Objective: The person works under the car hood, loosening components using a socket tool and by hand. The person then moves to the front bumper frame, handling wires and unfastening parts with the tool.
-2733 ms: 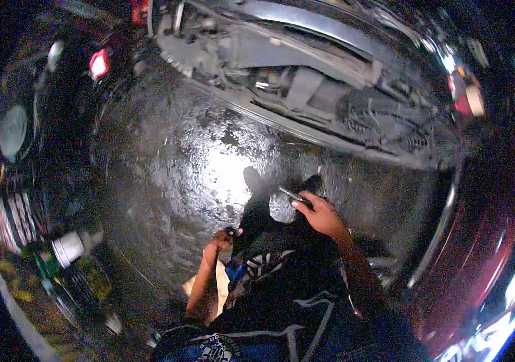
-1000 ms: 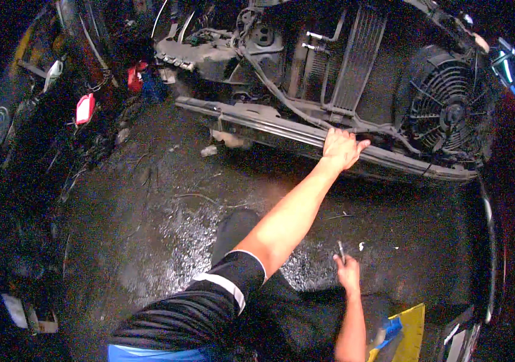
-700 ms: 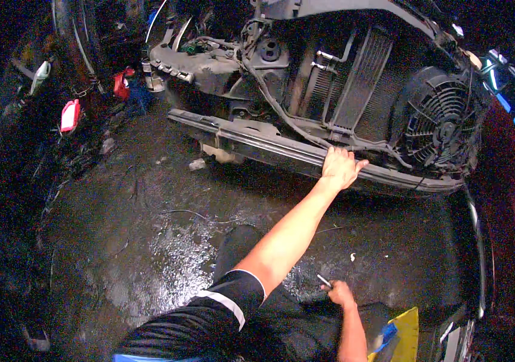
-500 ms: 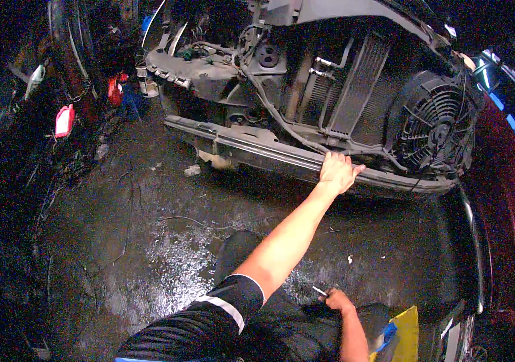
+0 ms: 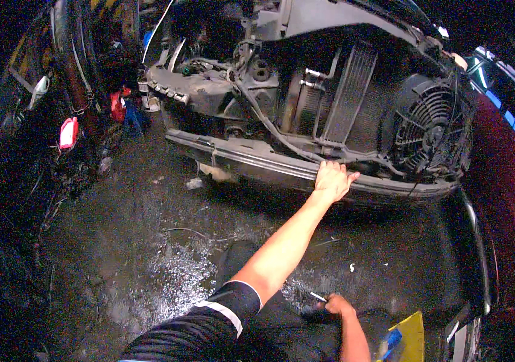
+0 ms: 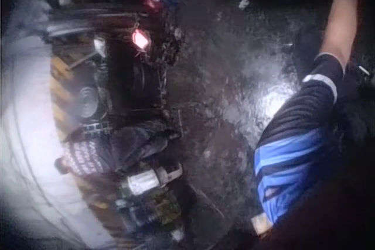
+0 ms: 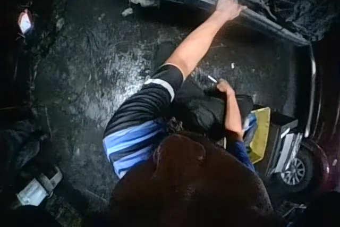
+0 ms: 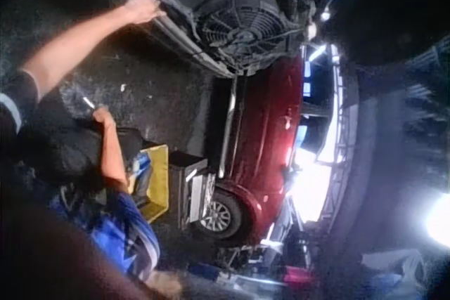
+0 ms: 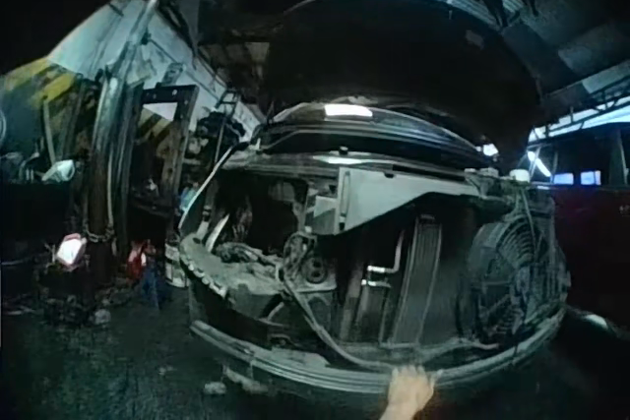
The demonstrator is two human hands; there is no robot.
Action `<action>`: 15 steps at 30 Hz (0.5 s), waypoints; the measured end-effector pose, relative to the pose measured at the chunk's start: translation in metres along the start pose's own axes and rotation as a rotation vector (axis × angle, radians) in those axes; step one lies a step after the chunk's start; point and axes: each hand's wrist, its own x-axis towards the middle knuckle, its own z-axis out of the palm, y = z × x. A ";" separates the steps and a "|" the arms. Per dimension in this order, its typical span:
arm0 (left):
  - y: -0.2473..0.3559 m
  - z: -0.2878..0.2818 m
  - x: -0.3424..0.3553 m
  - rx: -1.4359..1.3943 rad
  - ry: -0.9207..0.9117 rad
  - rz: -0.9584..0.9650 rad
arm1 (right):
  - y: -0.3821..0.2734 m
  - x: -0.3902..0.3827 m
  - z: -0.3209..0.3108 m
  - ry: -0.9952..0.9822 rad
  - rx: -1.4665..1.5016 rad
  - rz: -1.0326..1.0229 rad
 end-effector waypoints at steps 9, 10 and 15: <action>-0.004 -0.001 -0.004 0.036 -0.064 0.004 | -0.037 -0.012 -0.022 0.036 0.056 -0.018; -0.007 0.000 -0.006 0.051 -0.036 0.006 | -0.044 -0.013 -0.026 0.011 0.070 -0.029; -0.008 0.005 -0.006 0.072 0.055 0.011 | -0.056 -0.017 -0.040 0.074 0.157 -0.066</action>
